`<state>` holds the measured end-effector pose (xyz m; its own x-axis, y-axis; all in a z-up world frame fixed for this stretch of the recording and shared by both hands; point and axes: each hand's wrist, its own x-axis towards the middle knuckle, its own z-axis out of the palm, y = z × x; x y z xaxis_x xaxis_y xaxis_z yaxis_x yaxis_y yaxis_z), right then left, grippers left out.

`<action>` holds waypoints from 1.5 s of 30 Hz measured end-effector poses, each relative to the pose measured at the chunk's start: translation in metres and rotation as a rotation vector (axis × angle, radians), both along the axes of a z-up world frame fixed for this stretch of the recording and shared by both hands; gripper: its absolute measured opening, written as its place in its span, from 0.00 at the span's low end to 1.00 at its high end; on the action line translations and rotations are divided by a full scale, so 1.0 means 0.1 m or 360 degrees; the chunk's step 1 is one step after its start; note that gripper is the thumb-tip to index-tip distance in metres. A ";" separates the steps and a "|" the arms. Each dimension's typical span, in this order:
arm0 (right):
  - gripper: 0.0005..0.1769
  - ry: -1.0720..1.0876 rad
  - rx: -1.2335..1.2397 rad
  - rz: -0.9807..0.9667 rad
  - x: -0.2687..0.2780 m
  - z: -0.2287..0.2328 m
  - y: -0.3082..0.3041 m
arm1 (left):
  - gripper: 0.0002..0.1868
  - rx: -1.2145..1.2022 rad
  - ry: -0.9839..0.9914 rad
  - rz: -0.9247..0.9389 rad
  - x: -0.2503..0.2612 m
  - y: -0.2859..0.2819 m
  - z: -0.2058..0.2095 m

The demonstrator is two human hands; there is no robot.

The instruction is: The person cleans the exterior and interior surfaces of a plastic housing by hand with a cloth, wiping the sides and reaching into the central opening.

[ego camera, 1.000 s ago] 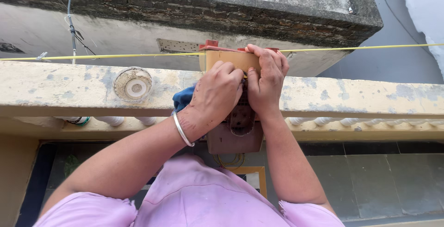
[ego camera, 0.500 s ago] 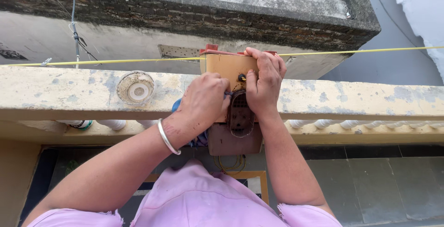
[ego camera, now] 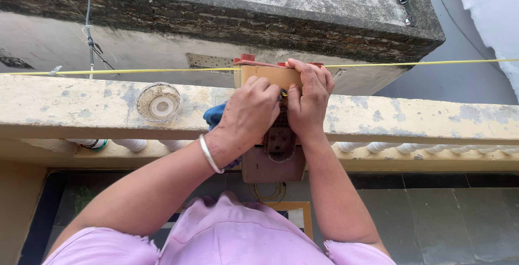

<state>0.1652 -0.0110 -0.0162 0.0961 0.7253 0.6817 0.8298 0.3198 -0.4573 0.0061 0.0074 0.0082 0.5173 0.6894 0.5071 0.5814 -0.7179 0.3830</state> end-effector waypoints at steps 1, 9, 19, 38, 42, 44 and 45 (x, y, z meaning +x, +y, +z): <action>0.24 0.0000 -0.0002 -0.0004 0.00 0.00 -0.01 | 0.09 -0.0054 0.0028 -0.0045 -0.03 0.00 -0.01; 0.24 -0.0015 -0.0002 -0.0001 0.01 0.02 -0.01 | 0.06 0.0040 -0.0086 -0.0061 -0.07 0.00 -0.03; 0.24 -0.0015 0.0021 0.0025 0.00 0.01 -0.01 | 0.08 0.0002 -0.0004 -0.0201 -0.08 0.06 -0.04; 0.25 -0.0046 0.0047 0.0041 -0.01 0.02 -0.01 | 0.06 -0.0078 -0.0527 0.0082 -0.18 -0.40 -0.28; 0.25 -0.0018 -0.0005 0.0010 0.00 0.00 0.01 | 0.06 0.0026 -0.0463 0.0043 -0.13 -0.25 -0.18; 0.25 -0.0028 0.0011 0.0019 0.00 -0.01 0.01 | 0.06 0.0053 -0.0437 0.0038 -0.12 -0.29 -0.21; 0.25 -0.0031 0.0038 0.0026 -0.01 0.00 0.02 | 0.06 0.0069 -0.0441 0.0085 -0.14 -0.39 -0.24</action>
